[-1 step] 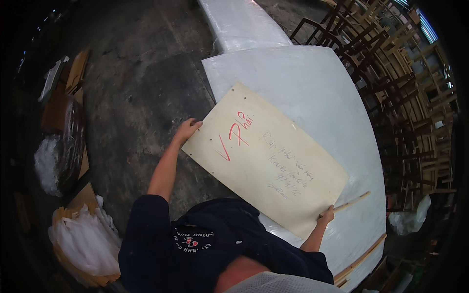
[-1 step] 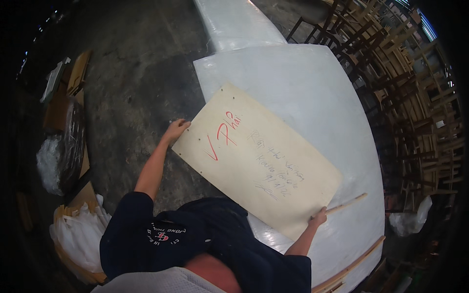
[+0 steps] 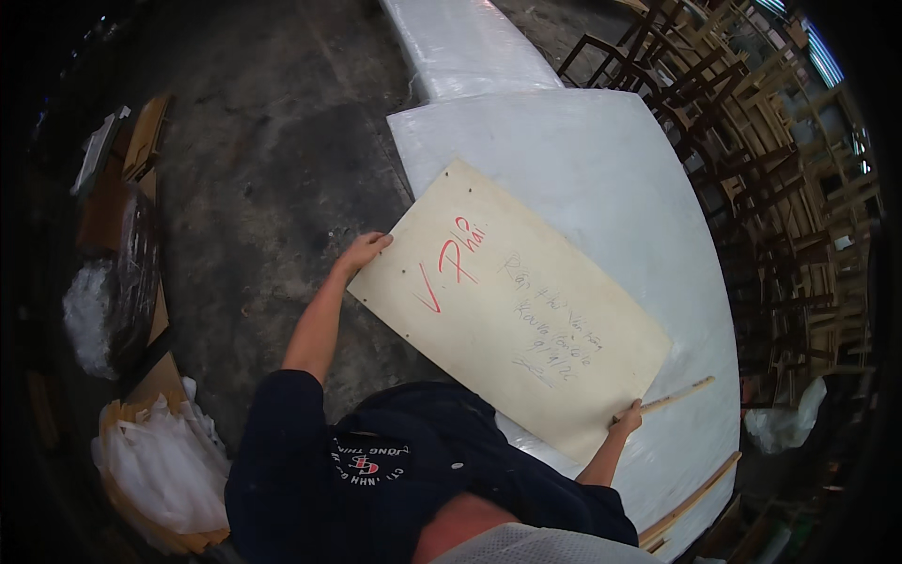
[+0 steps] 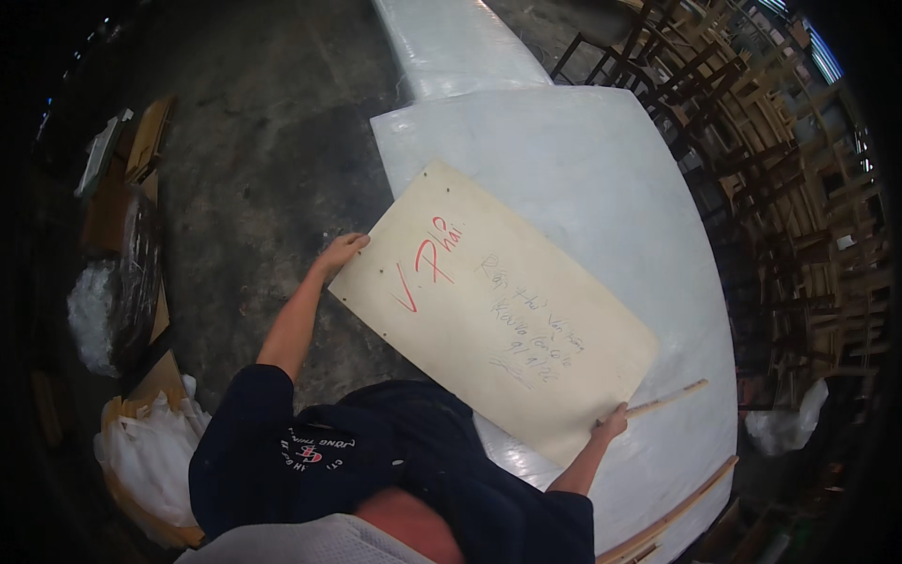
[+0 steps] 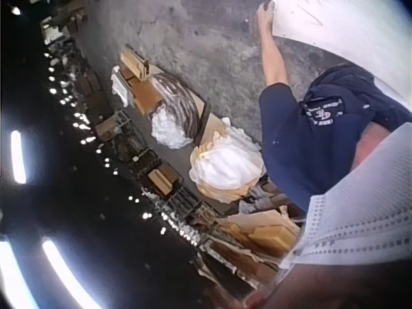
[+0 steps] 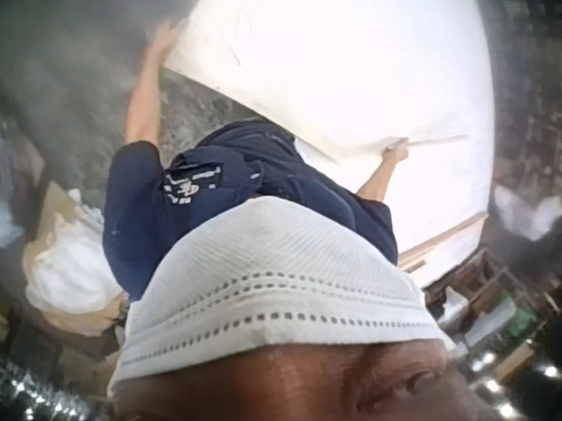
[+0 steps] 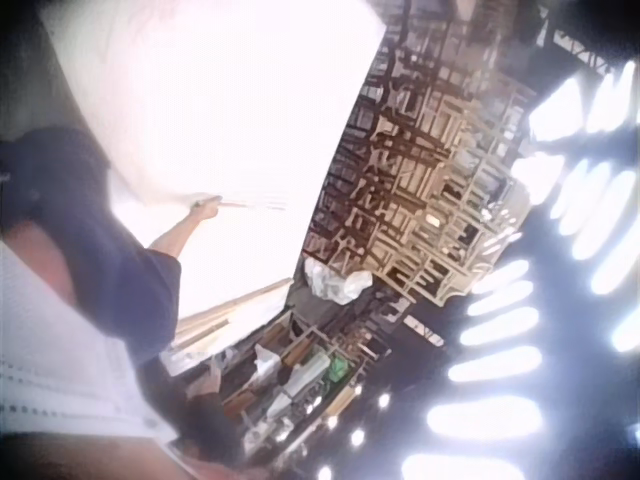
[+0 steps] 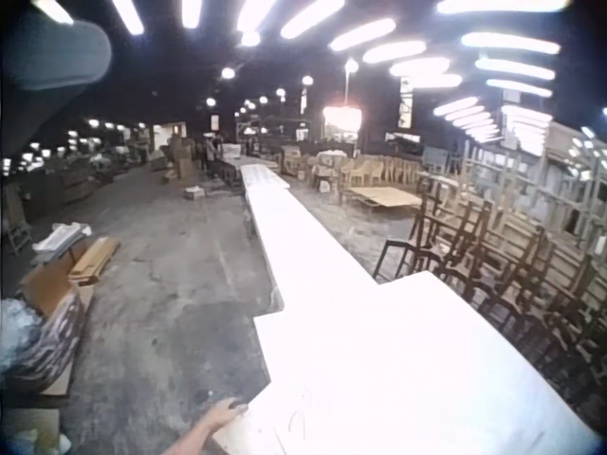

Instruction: The person picks up wooden panels from a workbench and stacks them on a plastic-wrapped surface. They handle the panels one at a time, flipping them over and placing them in a row. Another person in a green shirt assists by handing over panels.

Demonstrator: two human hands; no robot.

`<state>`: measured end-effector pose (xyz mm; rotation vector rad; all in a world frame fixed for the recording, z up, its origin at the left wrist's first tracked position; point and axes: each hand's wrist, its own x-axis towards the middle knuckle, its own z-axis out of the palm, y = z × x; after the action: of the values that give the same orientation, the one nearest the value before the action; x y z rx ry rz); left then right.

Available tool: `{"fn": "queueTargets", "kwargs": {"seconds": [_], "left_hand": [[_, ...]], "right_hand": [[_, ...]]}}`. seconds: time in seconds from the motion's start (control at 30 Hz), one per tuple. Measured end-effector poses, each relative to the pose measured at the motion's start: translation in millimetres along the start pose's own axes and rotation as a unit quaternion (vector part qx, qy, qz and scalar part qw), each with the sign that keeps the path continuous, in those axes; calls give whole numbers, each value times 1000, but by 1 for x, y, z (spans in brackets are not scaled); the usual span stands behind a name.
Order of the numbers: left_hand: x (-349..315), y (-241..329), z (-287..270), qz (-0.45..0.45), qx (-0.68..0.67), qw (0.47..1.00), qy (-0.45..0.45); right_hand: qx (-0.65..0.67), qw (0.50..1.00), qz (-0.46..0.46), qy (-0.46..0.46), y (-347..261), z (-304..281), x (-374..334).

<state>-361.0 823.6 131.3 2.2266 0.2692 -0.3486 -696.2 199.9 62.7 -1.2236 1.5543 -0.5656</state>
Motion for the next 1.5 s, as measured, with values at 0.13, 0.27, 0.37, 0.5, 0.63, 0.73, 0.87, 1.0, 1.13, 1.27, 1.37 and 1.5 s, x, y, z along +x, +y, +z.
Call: {"fn": "queueTargets", "kwargs": {"seconds": [0.13,0.27,0.37,0.5,0.63,0.73,0.87,1.0,1.13,1.27,1.37,1.5], "left_hand": [[28,-6,33,-12,-142,984,-103],[20,22,19,-35,-205,976,-66],[33,60,-8,-3,-253,967,-41],[64,70,-45,-8,-274,960,57],[66,61,-45,-30,-258,956,132],[42,46,-41,-115,-205,954,185],[20,11,-18,-180,-171,946,211],[7,20,-9,-240,-205,936,158],[8,6,3,-234,-230,929,172],[7,6,14,-250,-205,912,252],[3,35,-7,-208,-272,925,167],[21,-25,44,-136,-336,916,171]], "right_hand": [[48,996,-51,56,-34,-25,-20],[-8,996,-59,70,-68,-33,-37],[52,996,-63,23,-97,-7,-17],[24,990,-124,-61,-176,108,-6],[53,970,-110,-210,-244,204,-17],[-47,965,-152,-206,-258,261,25],[-267,916,-170,-245,-293,352,37],[-296,892,-204,-273,-287,410,8],[-321,870,-228,-298,-289,452,-21],[-332,846,-261,-325,-296,484,-37],[-317,843,-279,-332,-300,477,-25],[-298,822,-304,-379,-334,468,-33]]}}
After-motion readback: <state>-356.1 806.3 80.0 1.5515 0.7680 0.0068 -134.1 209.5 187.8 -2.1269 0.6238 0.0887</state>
